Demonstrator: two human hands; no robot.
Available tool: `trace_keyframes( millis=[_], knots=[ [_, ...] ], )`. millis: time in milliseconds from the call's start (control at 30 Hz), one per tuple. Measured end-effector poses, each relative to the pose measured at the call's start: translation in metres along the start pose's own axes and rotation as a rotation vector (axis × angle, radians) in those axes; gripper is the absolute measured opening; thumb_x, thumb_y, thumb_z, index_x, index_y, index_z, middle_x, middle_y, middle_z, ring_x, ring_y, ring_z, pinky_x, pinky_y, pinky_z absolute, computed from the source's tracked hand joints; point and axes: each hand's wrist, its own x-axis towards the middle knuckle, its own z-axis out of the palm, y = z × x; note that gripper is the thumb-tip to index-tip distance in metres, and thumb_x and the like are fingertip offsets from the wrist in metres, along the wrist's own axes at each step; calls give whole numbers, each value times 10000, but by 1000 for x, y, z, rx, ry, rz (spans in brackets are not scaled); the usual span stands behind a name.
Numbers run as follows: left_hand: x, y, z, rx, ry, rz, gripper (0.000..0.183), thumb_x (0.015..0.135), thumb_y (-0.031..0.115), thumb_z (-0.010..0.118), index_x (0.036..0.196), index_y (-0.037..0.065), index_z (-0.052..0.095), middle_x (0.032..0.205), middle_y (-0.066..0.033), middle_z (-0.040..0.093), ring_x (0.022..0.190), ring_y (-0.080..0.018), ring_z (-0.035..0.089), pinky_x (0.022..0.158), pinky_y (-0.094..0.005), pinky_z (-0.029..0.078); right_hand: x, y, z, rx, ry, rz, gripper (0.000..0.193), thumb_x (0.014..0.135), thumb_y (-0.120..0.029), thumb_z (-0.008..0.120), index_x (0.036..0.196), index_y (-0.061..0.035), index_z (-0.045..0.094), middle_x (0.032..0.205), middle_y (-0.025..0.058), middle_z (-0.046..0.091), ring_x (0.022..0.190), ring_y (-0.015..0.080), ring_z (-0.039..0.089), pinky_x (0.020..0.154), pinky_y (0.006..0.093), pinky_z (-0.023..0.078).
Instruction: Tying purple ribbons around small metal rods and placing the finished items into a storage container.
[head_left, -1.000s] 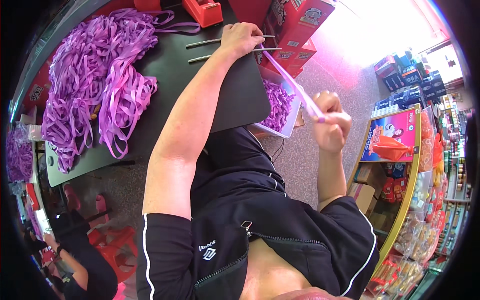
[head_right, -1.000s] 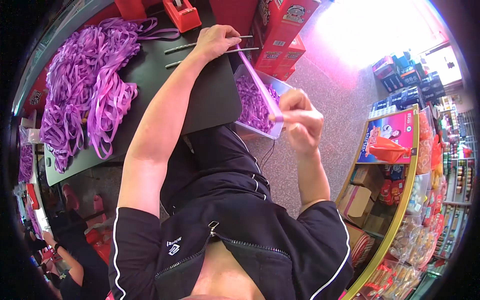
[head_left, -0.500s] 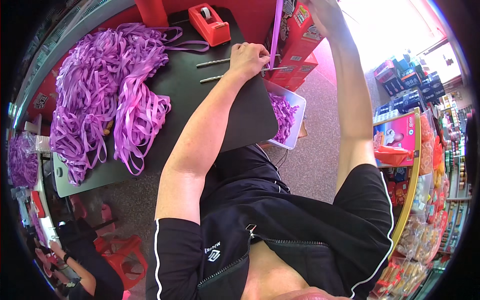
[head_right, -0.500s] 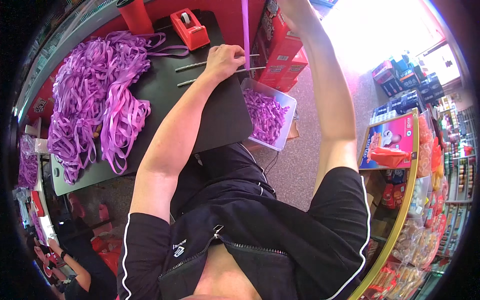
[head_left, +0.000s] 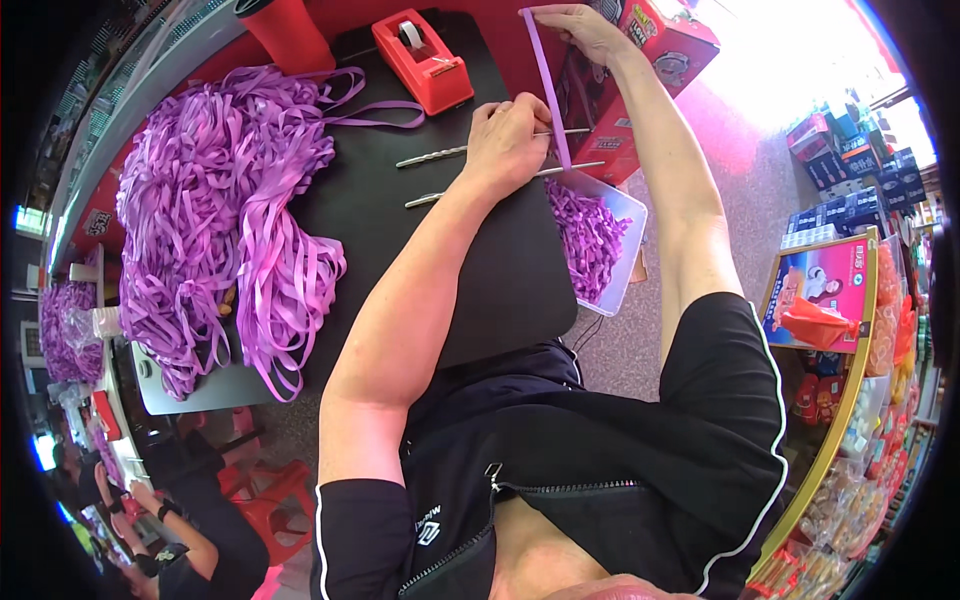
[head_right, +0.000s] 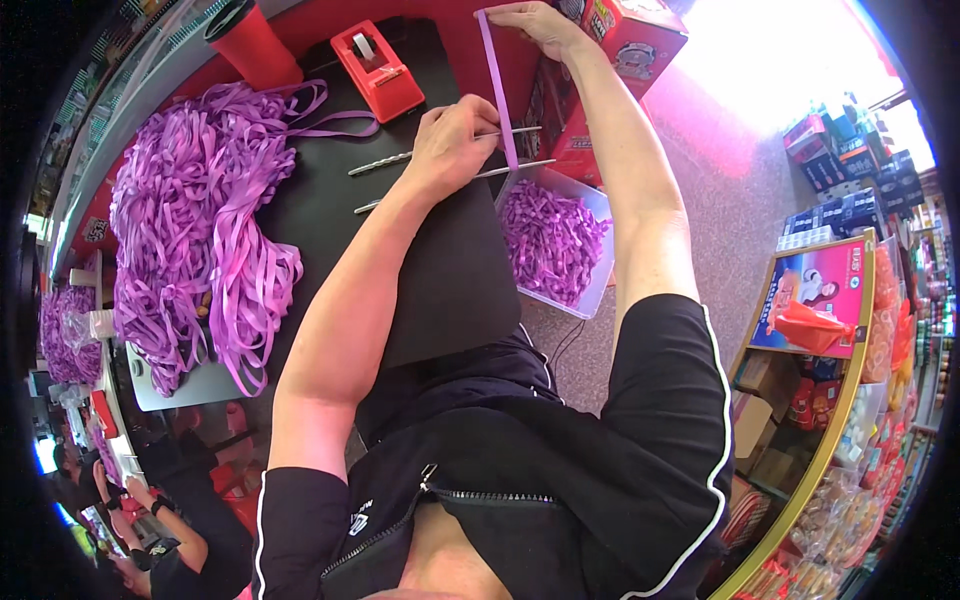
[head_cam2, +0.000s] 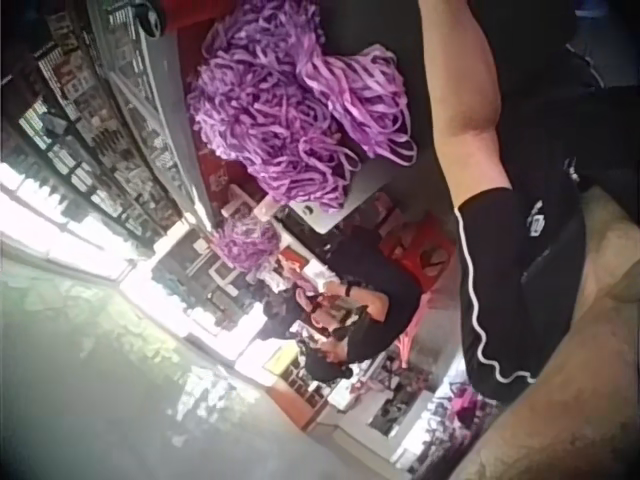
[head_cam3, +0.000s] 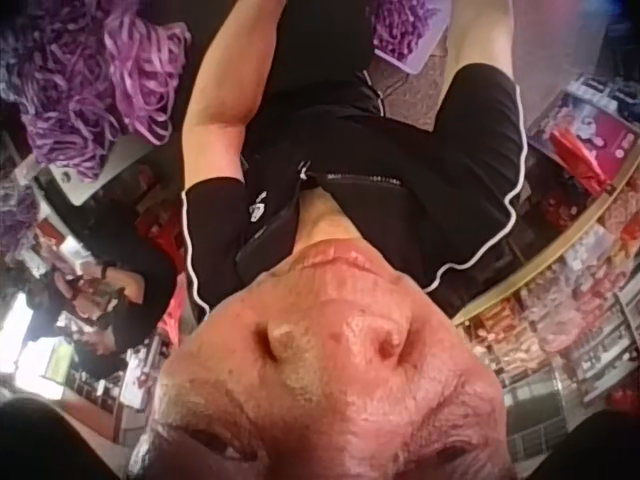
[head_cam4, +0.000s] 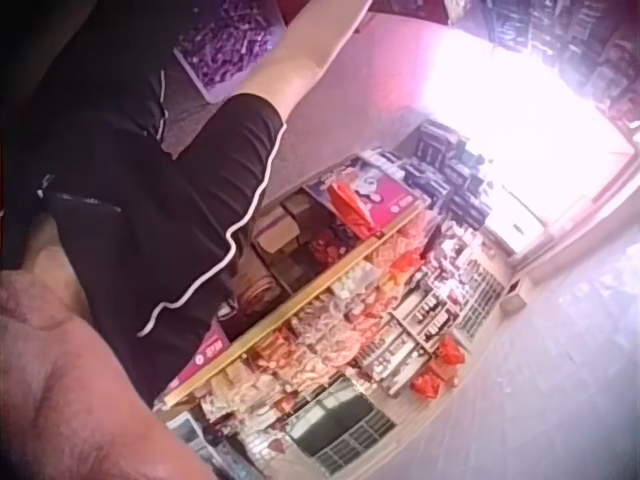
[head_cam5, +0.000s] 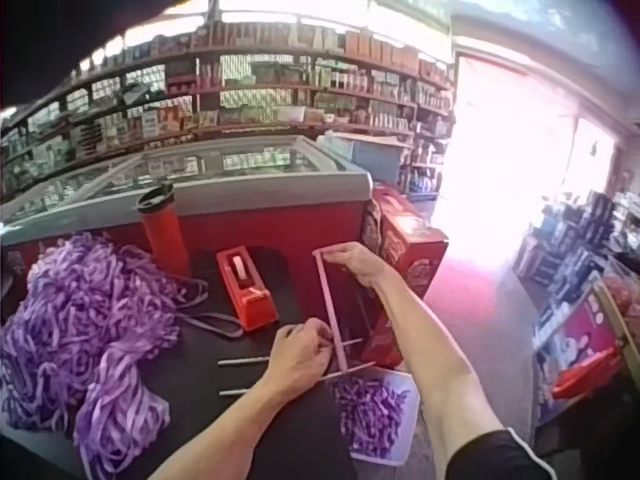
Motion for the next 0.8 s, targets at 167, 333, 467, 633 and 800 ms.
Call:
trace_keyframes(
  millis=[167,333,467,633,800],
  knots=[
    [0,8,-1,-9,-38,-43,301,833,161,571,1097,23,527,902,-62,708,1073,-218,565,1032,-384,283,2,44,1,36,-2,-4,308,912,-213,590,1145,-17,641,1030,46,650,954,122,566,818,256,419],
    [-3,6,-3,-3,-18,-22,247,838,157,572,1052,33,584,914,-48,706,1060,-209,570,1033,-377,287,-7,73,10,117,-51,154,348,877,-202,637,1184,-37,632,1155,73,654,1090,110,560,964,249,385],
    [0,12,-2,1,-27,27,191,847,137,561,1000,52,638,886,-41,703,1032,-210,579,1024,-371,302,-47,131,8,-127,-83,106,312,874,-180,627,1147,-30,648,1073,51,675,981,97,596,877,258,452],
    [0,17,3,24,-18,74,166,845,117,567,974,78,662,871,-49,699,997,-223,588,1000,-375,337,-159,187,40,-209,-144,82,213,885,-133,614,1062,-27,668,930,20,673,868,97,602,807,260,481],
    [-4,5,2,124,114,163,149,815,119,606,939,84,681,863,-62,695,948,-241,615,916,-377,416,-278,159,94,-84,23,202,263,901,-222,641,1061,-14,665,996,38,636,951,119,567,829,268,458]
  ],
)
